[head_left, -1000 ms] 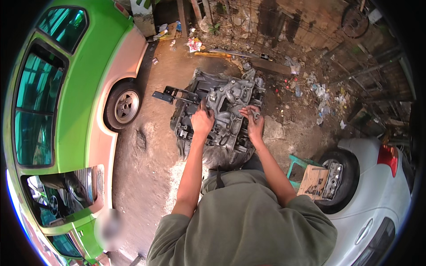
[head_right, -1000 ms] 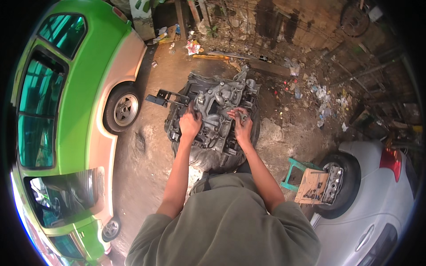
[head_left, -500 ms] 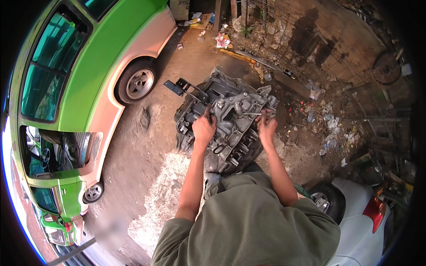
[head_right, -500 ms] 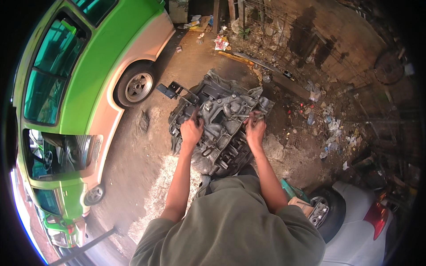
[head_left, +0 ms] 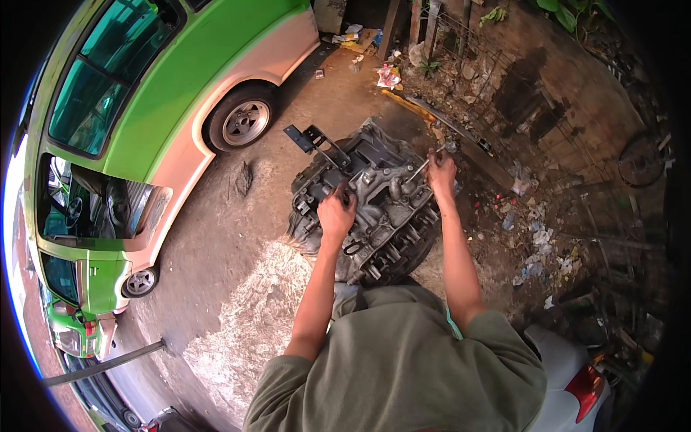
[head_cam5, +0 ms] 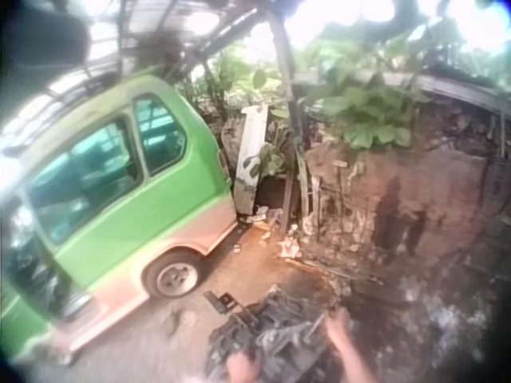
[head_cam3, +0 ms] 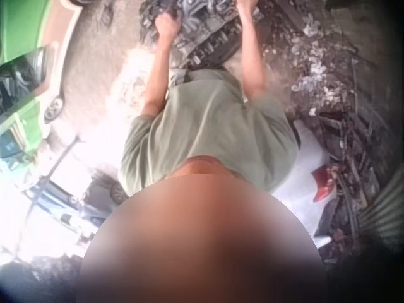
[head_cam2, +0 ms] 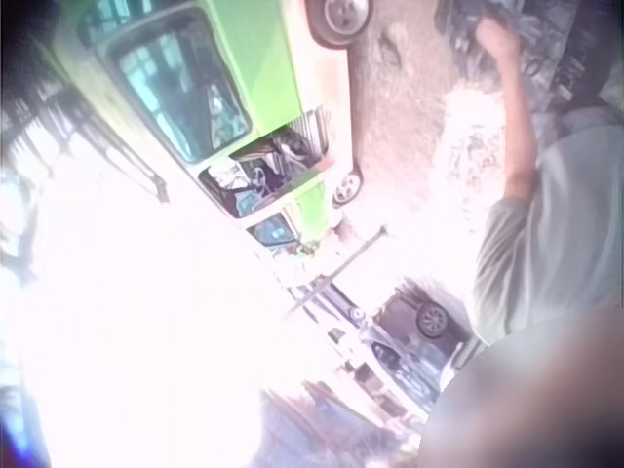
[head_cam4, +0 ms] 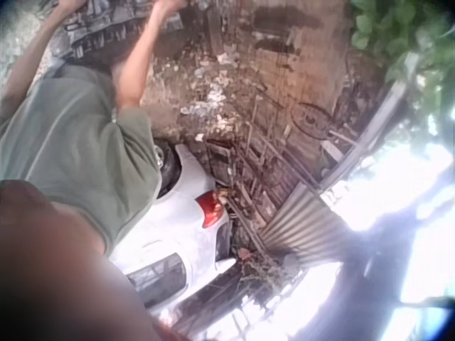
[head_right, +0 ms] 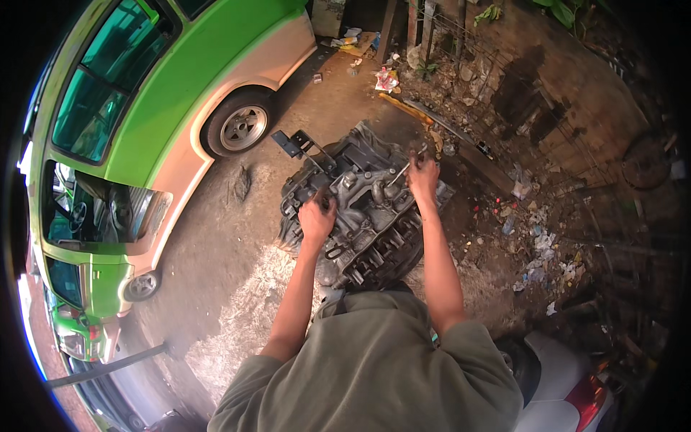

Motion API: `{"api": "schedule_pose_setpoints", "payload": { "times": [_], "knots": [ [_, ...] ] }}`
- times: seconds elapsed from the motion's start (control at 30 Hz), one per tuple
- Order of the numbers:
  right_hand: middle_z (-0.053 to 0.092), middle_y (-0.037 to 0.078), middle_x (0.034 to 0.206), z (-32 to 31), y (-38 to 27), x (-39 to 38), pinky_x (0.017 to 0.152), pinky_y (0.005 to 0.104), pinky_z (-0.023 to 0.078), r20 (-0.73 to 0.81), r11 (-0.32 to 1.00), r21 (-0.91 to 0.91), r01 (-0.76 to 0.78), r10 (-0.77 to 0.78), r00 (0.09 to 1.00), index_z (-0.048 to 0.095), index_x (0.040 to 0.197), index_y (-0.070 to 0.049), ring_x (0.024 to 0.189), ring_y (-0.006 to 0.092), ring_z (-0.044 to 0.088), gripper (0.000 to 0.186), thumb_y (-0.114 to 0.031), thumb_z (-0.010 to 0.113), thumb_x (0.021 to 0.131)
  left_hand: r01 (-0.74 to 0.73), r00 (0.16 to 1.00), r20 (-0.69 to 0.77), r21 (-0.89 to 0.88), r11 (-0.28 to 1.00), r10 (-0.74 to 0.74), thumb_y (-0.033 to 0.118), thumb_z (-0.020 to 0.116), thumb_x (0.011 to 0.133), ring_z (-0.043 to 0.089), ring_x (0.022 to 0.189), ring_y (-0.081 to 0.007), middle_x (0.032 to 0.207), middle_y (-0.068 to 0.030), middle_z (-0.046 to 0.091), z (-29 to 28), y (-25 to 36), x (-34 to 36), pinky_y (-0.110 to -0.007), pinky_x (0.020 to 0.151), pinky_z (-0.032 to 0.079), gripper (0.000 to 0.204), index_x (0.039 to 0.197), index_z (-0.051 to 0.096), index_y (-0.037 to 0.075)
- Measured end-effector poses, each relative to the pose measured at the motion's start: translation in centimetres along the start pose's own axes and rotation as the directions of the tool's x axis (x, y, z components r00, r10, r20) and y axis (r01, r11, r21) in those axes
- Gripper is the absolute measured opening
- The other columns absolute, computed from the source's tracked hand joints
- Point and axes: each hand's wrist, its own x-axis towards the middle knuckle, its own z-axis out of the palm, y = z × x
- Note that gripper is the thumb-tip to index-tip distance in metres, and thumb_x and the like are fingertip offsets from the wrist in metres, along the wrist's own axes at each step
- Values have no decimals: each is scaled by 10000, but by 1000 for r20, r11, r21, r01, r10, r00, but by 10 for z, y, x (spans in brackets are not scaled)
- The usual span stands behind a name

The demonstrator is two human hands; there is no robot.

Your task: The person uses a wrench to loosen and remove bolts from a car engine block placed on a stand. They repeatedly reposition the wrench and hands to access different bolt locations on the engine.

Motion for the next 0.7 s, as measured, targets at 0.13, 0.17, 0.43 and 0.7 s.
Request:
{"api": "schedule_pose_setpoints", "payload": {
  "times": [0.13, 0.17, 0.43, 0.7],
  "knots": [
    [622, 52, 663, -22, 17, -24, 413, 304, 439, 66, 878, 469, -99, 77, 995, 576, 1037, -39, 486, 137, 594, 183, -210, 640, 1023, -11, 1000, -29, 10, 1000, 11, 245, 655, 881, 701, 874, -426, 990, -223, 729, 1, 1, 4, -492, 790, 558, 402, 1251, 692, 91],
    [619, 39, 689, -27, 21, -35, 422, 299, 441, 85, 814, 567, -129, 97, 992, 570, 1039, -60, 515, 131, 603, 165, -200, 654, 1016, -2, 1000, -22, 8, 1000, 2, 246, 655, 881, 701, 877, -426, 992, -223, 729, 1, 1, 4, -492, 793, 557, 398, 1244, 693, 87],
    [654, 41, 891, -31, 38, -106, 638, 285, 535, 234, 582, 770, -260, 121, 965, 594, 1071, -105, 778, 139, 674, 140, -166, 684, 983, -9, 1000, -24, -19, 1000, 9, 240, 663, 875, 705, 867, -412, 970, -216, 728, 0, 3, 11, -490, 795, 552, 389, 1228, 695, 81],
    [708, 150, 1060, -15, 39, -139, 896, 339, 582, 86, 863, 504, 33, -88, 992, 619, 1161, 43, 1012, 247, 725, 183, -82, 604, 1028, -26, 999, 24, -22, 999, 27, 207, 650, 879, 698, 891, -433, 1030, -225, 724, 2, -2, 14, -506, 794, 555, 383, 1235, 675, 69]
  ]
}}
